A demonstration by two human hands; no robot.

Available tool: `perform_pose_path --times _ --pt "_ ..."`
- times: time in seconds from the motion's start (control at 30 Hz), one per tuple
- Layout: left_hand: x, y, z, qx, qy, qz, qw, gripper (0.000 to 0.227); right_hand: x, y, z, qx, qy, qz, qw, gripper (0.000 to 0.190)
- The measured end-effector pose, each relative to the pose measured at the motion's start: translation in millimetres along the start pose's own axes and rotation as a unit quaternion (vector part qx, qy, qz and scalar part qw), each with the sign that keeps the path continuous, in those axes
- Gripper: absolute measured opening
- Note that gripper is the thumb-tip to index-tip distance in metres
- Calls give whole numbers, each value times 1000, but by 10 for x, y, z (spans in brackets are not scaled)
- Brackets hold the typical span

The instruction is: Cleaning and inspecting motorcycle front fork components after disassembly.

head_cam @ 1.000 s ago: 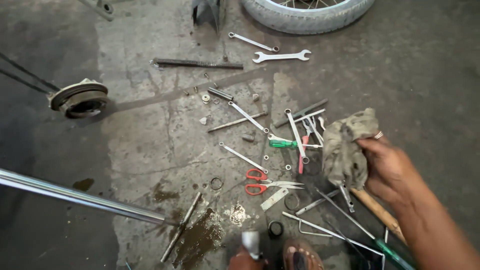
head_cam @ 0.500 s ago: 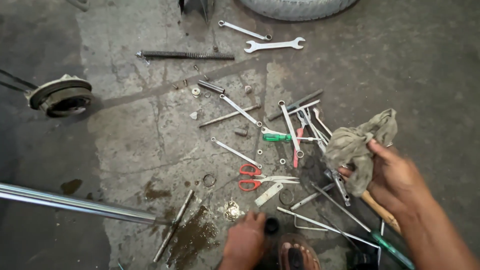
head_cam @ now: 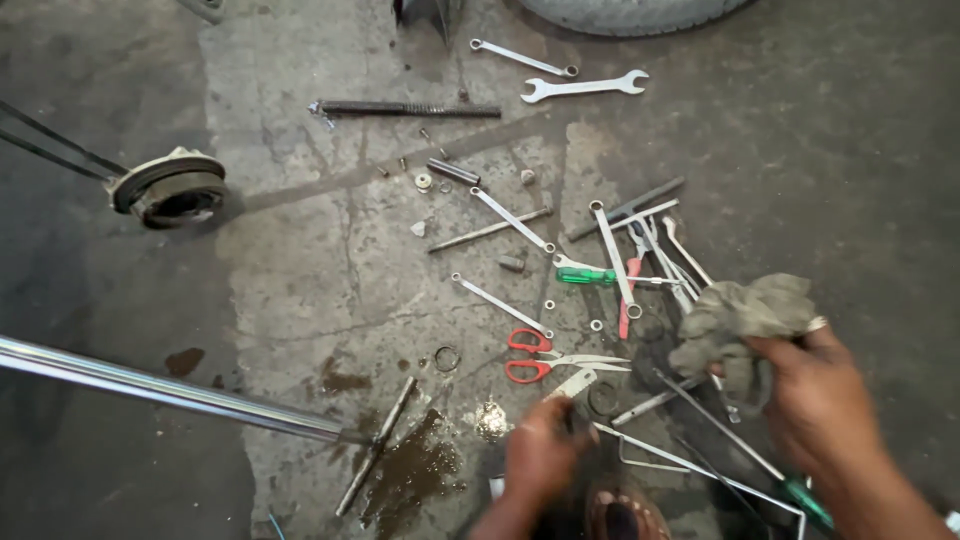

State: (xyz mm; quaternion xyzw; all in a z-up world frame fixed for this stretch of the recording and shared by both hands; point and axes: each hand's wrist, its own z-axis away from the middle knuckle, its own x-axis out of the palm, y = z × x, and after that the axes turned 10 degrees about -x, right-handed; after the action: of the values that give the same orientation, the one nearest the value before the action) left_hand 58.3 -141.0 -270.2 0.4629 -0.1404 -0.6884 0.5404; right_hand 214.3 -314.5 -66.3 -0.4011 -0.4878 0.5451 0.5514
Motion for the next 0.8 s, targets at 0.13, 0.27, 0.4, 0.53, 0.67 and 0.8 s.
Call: perform_pose_path --times 0.13,0.27,0.4,0.53,0.67,0.8 --pt "-1159 558 350 -140 -114 433 883 56 255 226 97 -52 6 64 997 30" --pt "-1641 813 612 -31 -208 569 795 49 759 151 375 -267 -168 123 941 28" --pt "-1862 959 881 -26 -183 604 776 47 921 184 576 -447 -365 294 762 53" --pt "-1989 867 916 -27 -169 543 822 43 1035 138 501 -534 -363 343 682 50" --pt "-2098 906 1045 36 -87 400 912 43 995 414 615 -518 -396 371 661 47" --pt "-2352 983 1357 141 -29 213 966 48 685 1171 615 -402 -367 246 802 34"
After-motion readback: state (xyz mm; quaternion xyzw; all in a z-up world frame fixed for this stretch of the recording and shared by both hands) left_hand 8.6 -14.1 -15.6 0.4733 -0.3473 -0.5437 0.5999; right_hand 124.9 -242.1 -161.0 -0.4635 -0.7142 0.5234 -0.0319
